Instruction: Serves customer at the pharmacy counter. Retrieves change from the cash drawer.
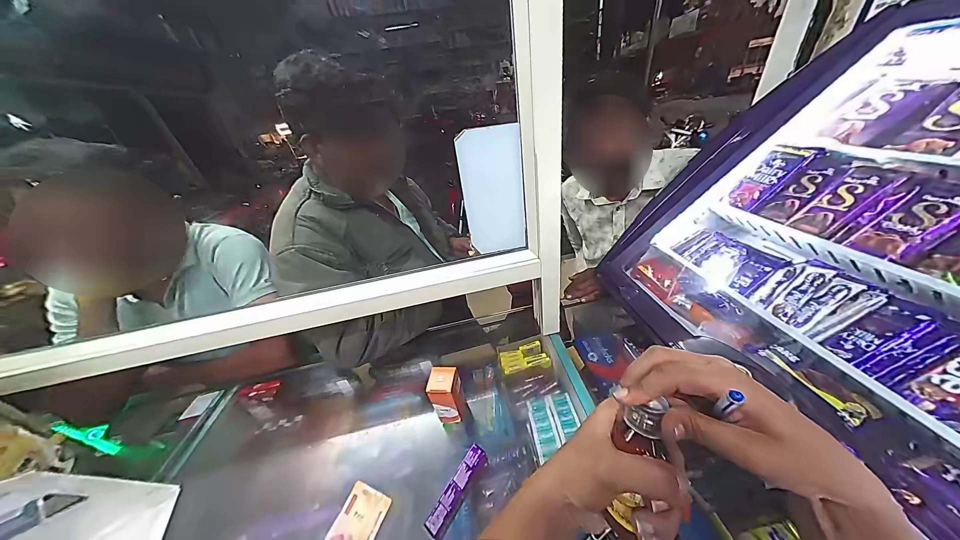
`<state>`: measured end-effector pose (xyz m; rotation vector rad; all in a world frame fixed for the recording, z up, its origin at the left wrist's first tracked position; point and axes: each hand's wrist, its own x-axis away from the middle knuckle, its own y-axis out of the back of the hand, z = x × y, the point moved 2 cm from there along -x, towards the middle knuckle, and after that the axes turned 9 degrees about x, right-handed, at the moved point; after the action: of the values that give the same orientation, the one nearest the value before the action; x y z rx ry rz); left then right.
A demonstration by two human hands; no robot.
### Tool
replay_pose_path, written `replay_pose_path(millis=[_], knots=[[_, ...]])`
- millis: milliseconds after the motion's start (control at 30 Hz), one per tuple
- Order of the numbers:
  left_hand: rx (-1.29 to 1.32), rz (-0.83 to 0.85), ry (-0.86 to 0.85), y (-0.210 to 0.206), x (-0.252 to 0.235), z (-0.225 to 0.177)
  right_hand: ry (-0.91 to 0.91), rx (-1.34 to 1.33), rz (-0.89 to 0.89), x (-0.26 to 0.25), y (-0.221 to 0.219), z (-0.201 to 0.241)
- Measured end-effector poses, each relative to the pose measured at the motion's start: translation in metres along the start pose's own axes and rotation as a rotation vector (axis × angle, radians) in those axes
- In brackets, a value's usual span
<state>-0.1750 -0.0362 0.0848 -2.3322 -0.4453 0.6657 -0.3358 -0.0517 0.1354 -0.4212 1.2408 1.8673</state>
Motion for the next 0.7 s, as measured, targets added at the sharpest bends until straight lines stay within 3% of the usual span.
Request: replay_pose_path(millis=[133,267,467,700], knots=[[-0.065,-0.123,-0.204,-0.006,0.004,-0.014,0.059,0.152,-0.204,-0.01,-0.022,0.008],[-0.069,-0.179,-0.243,-0.014,0.008,-0.016,0.08,0.139,-0.261,-0.014,-0.034,0.009],[-0.001,-0.151,-0.31,-0.02,0.013,-0.012,0.108,-0.083,-0.36,-0.016,-0.052,0.004],[0.113,-0.192,-0.403,-0.025,0.015,-0.006,0.09,-0.084,-0.528,-0.013,-0.067,0.005]])
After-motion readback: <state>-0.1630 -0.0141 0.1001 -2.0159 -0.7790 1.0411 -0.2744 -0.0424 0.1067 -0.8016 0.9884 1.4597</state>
